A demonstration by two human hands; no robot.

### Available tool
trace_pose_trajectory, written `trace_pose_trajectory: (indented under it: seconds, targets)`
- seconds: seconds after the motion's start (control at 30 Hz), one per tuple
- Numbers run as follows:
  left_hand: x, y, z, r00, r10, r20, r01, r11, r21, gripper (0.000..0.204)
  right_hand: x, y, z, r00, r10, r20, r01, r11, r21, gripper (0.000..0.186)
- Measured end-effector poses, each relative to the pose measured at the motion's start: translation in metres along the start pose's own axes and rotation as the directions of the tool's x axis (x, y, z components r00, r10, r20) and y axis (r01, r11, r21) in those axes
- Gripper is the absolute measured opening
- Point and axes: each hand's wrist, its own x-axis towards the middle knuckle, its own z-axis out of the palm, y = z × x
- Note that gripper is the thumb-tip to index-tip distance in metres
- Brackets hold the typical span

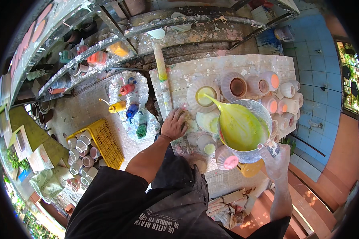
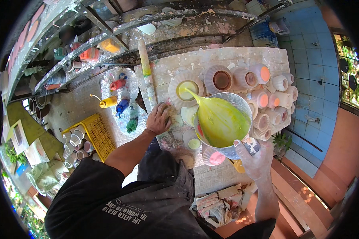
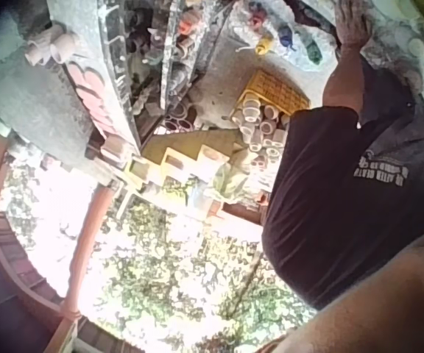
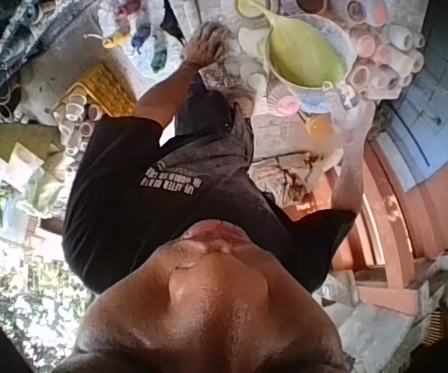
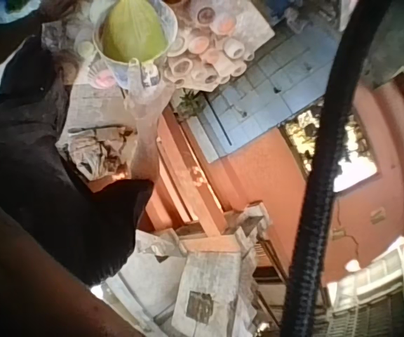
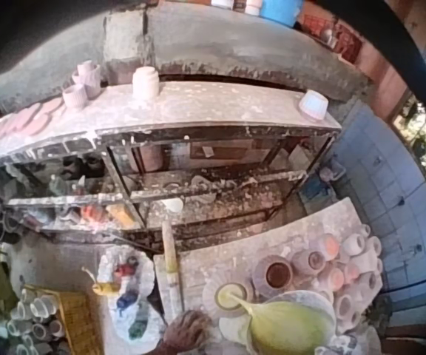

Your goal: The recorder prepares a plaster mixture with color pigments and pours it into various circular molds.

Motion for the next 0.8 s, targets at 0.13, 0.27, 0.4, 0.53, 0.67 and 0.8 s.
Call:
trace_pose_trajectory:
  seconds: [0.13, 0.27, 0.4, 0.53, 0.67, 0.8]
  targets:
    - [0.0001, 0.0008, -0.0002, 1.0, 0.006, -0.002, -0.006, 1.0, -0.007, 0.057, -0.0003, 0.0026, 0.0005, 1.0, 0.006, -0.029, -0.005, 0.999, 0.04, 0.018]
    - [-0.0012, -0.0017, 0.0016, 1.0, 0.019, -0.017, -0.019, 1.0, -0.006, 0.057, 0.0007, 0.0005, 0.0019, 0.999, 0.002, -0.033, 0.0, 0.999, 0.05, 0.018]
    - [0.0002, 0.0003, -0.0006, 1.0, 0.008, -0.007, -0.008, 1.0, -0.005, 0.058, 0.0011, 0.0013, 0.0014, 1.0, 0.026, -0.012, -0.025, 0.997, 0.079, 0.018]
    - [-0.0001, 0.0013, -0.0008, 1.0, 0.003, 0.0, -0.003, 1.0, 0.004, 0.057, 0.0003, 0.0022, 0.0004, 1.0, 0.009, -0.012, -0.008, 0.997, 0.083, 0.016]
    - [0.0011, 0.0015, -0.003, 1.0, -0.002, 0.003, 0.002, 1.0, -0.022, 0.056, 0.0012, 0.0016, 0.0018, 0.999, 0.037, -0.001, -0.037, 0.993, 0.115, 0.016]
    - [0.0005, 0.0005, -0.0027, 1.0, -0.003, -0.007, 0.003, 1.0, -0.005, 0.055, 0.0044, 0.0004, 0.0038, 0.999, -0.035, -0.008, 0.036, 0.998, 0.06, 0.016]
